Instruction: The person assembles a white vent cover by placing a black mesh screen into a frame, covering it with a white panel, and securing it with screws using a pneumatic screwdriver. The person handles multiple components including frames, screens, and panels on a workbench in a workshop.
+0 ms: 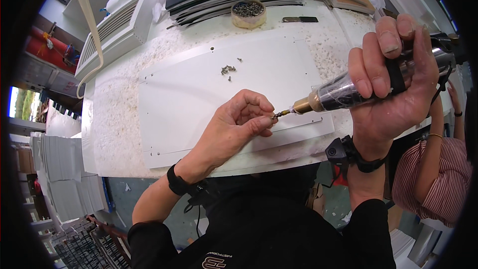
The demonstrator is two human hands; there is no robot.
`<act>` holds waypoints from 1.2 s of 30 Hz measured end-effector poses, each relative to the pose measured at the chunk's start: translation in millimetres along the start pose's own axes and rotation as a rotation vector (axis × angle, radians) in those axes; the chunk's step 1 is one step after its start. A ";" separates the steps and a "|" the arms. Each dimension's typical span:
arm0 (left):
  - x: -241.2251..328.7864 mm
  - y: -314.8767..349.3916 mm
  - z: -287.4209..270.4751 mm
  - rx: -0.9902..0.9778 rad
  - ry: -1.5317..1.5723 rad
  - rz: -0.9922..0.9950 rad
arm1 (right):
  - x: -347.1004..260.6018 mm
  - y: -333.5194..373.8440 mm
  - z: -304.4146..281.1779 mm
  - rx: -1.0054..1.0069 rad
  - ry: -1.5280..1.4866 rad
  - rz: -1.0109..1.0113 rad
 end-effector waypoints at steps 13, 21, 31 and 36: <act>-3.1 -3.6 13.9 -0.029 0.032 -0.095 | -7.4 -3.4 2.2 -0.088 0.002 0.003; 24.9 -17.6 58.5 -0.007 -0.703 0.309 | -5.7 -3.2 0.7 -0.050 0.314 0.227; 4.8 -28.5 76.3 -0.059 -0.875 0.373 | -4.6 15.4 10.0 0.017 0.398 0.101; 3.3 -28.5 77.0 -0.071 -0.883 0.357 | 3.1 18.5 -7.1 0.010 0.387 0.140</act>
Point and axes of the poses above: each hand's wrist, its own y-axis away from the middle knuckle, its own z-axis out of the palm, x = y × z, the point moved 10 cm from there along -y, towards the middle knuckle, and after that the axes turned 8 degrees about y, right-handed, at the moved point
